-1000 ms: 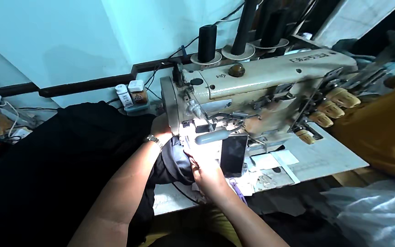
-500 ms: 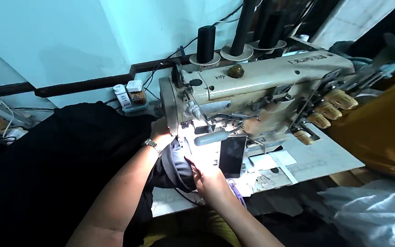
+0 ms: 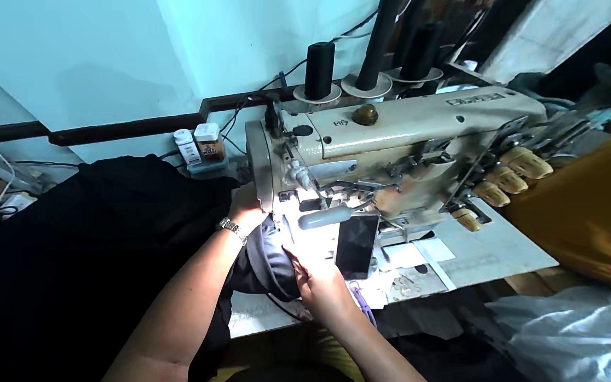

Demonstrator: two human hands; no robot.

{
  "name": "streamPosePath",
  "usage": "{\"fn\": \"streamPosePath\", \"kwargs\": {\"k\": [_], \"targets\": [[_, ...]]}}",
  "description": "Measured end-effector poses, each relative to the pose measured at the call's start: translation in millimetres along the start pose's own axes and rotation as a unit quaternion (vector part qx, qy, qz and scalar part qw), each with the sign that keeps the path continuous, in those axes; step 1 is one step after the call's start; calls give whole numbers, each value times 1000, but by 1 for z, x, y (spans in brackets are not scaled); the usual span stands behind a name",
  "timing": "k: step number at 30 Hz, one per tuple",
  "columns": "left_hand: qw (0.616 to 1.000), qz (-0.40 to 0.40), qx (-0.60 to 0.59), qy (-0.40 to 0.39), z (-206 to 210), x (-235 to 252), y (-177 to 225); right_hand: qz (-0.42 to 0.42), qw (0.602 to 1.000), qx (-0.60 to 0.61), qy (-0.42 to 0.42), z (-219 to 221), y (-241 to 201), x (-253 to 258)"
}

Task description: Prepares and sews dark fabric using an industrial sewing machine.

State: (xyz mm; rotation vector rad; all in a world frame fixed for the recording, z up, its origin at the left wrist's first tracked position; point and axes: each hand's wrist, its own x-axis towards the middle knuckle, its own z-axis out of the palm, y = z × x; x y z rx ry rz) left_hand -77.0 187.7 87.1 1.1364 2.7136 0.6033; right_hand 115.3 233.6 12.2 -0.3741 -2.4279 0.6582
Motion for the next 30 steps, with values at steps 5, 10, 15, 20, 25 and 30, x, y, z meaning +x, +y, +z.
{"fn": "streamPosePath", "kwargs": {"k": [5,10,15,20,25,30], "targets": [[996,64,-6,54,11,7,-13,-4,1000,-5,1,0,0,-4],[997,64,3,48,11,5,-13,-2,1000,-12,-7,-4,0,-4],[996,65,-19,53,15,9,-18,4,1000,-10,-5,-3,2,0],[996,67,-14,53,15,12,-18,4,1000,-5,-3,0,5,0],[996,71,-5,61,15,13,-18,5,1000,0,-5,0,5,1],[996,45,-35,62,3,-3,-2,0,1000,-6,-3,1,5,0]]}}
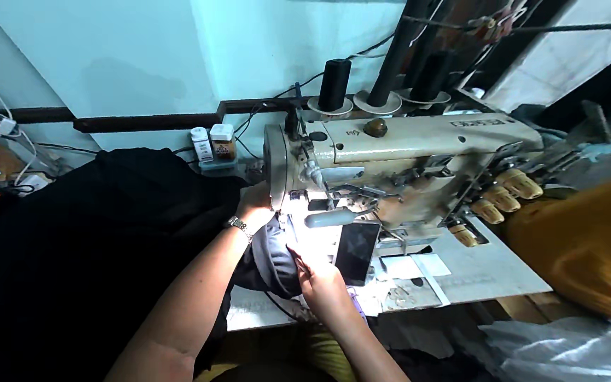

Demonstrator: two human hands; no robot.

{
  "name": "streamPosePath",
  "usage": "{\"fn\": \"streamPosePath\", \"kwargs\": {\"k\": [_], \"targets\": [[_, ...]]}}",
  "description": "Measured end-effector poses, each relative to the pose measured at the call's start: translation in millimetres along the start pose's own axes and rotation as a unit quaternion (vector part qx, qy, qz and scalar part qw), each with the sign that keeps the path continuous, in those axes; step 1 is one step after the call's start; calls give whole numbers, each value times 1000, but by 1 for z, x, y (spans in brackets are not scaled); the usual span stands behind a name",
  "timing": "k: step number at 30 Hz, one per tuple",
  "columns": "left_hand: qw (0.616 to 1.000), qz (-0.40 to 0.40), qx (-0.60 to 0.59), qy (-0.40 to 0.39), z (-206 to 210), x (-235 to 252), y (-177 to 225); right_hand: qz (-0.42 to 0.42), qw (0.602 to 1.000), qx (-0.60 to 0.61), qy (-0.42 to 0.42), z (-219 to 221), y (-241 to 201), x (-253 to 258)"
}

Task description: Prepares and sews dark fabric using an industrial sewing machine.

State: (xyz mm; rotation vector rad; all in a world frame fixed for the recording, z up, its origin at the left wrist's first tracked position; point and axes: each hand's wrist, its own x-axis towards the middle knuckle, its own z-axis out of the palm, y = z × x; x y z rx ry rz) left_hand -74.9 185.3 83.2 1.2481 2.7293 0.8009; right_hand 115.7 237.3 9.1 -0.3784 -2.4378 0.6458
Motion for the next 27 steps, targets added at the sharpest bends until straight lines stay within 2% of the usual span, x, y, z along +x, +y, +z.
{"fn": "streamPosePath", "kwargs": {"k": [1,2,5,7,27], "targets": [[996,-66,-31,-47,-18,-8,23,-1,1000,-2,-4,-1,0,0],[993,-95,-42,-64,-24,-11,31,-3,1000,-3,-6,-2,0,0],[1000,14,11,8,7,5,-10,-7,1000,-4,1,-1,0,-1],[999,34,13,13,11,9,-17,-6,1000,-4,2,0,1,-1],[999,44,23,16,18,13,-24,15,1000,-3,-4,2,0,-2]]}}
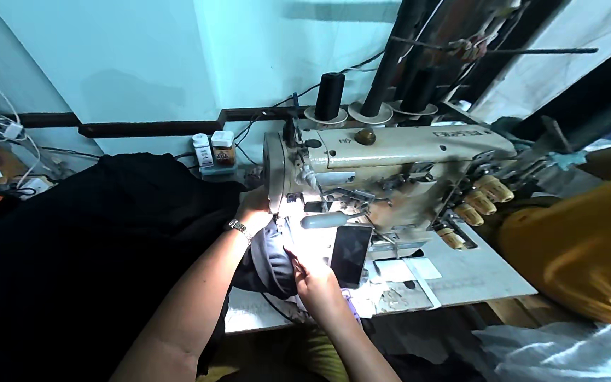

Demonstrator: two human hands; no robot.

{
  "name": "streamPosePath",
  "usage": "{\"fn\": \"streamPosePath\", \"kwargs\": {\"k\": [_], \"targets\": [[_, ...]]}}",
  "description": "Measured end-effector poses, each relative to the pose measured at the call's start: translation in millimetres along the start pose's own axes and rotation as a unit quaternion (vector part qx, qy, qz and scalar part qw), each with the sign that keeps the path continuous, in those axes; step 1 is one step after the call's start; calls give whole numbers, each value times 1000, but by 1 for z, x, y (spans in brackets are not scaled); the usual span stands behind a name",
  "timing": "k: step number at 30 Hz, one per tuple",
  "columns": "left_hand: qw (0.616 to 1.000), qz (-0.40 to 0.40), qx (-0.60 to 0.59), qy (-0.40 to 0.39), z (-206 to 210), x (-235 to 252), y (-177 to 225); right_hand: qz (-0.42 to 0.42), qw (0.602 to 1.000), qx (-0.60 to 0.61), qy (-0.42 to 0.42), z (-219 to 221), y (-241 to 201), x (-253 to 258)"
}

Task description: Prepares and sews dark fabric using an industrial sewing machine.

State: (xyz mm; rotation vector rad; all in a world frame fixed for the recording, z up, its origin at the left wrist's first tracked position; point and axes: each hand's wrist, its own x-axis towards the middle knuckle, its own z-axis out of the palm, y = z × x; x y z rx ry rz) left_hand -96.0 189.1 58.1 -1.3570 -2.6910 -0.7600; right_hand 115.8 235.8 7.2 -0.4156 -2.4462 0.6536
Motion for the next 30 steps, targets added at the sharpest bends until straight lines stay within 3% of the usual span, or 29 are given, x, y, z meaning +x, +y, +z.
{"fn": "streamPosePath", "kwargs": {"k": [6,9,13,17,25,30], "targets": [[1000,-10,-19,-19,-6,1,1,1,1000,8,14,4,1,0],[998,30,-38,43,-7,-9,-11,-3,1000,8,7,2,2,1],[987,84,57,129,-19,-73,-2,6,1000,16,-21,-4,1,1],[978,164,73,111,3,-119,0,-13,999,34,-7,0,1,0],[985,160,4,66,-6,-98,-12,-22,1000,16,9,1,-2,0],[987,144,-44,50,-8,-67,-29,8,999,21,-27,1,-6,14]]}}
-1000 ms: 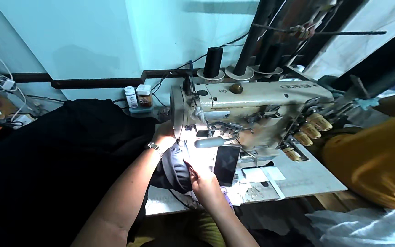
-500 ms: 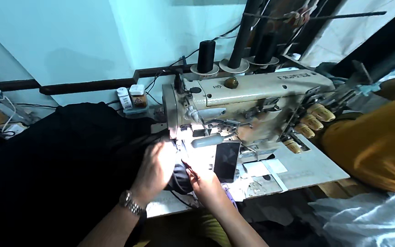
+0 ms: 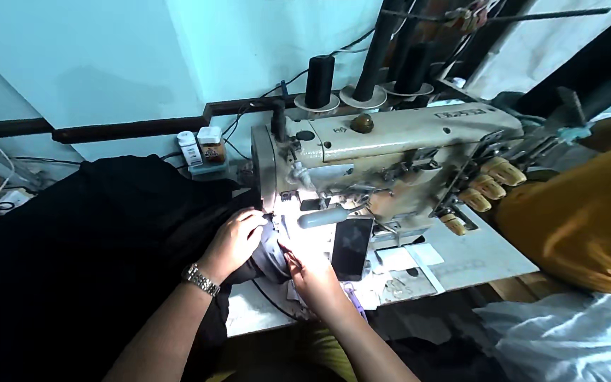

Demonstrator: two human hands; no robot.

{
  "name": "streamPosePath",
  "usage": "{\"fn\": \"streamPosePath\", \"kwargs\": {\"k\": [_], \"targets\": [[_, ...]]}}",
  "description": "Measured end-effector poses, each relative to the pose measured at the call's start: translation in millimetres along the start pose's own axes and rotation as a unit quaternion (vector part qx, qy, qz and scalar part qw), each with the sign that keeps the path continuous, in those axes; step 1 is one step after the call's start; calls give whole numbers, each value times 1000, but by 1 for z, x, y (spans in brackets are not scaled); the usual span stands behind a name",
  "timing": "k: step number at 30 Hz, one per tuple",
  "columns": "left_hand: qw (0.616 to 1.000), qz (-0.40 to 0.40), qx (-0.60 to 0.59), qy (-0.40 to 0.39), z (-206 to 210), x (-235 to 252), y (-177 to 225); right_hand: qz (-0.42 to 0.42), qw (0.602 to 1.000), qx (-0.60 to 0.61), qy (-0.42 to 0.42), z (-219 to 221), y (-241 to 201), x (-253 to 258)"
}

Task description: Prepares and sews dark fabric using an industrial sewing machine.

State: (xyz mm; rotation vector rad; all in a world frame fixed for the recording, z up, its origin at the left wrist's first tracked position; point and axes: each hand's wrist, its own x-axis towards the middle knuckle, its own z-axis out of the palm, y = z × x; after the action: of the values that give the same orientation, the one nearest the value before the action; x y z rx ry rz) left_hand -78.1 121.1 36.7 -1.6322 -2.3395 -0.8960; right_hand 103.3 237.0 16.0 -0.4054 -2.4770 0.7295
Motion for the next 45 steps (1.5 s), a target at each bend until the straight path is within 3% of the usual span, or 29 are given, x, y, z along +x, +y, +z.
{"fn": "streamPosePath", "kwargs": {"k": [4,9,11,14,16,18,23,27,29,31,34,37,40,42,45], "targets": [[998,29,32,47,0,0,-4,-22,999,14,29,4,5,0],[985,80,100,-120,-28,-25,9,-23,1000,9,2,-2,8,3],[978,98,136,-122,-40,-35,22,-9,998,-19,-57,-12,4,6],[974,176,-17,-139,-57,-62,64,-46,994,-53,-82,-21,8,10],[938,228,-171,-198,-59,-75,93,-114,992,-48,-19,-17,22,8],[926,237,-200,-215,-53,-83,105,-190,980,-25,50,-11,34,2],[938,232,-199,-166,-42,-94,121,-232,968,91,-13,-19,28,-20],[945,233,-202,-113,-28,-96,137,-178,978,75,74,1,32,4],[949,233,-192,-90,-28,-99,138,-135,984,86,74,6,31,7],[952,225,-198,-68,-31,-103,133,-160,978,105,83,4,29,-1],[956,202,-213,-5,-23,-116,121,-195,965,171,26,-11,20,-37],[974,159,-134,86,9,-123,101,-185,952,245,2,-18,17,-71],[986,120,23,111,34,-112,60,-189,957,221,7,-24,20,-78],[986,97,64,123,31,-101,43,-203,961,190,9,-32,19,-73],[985,91,96,109,5,-100,50,-219,959,181,9,-41,19,-70]]}}
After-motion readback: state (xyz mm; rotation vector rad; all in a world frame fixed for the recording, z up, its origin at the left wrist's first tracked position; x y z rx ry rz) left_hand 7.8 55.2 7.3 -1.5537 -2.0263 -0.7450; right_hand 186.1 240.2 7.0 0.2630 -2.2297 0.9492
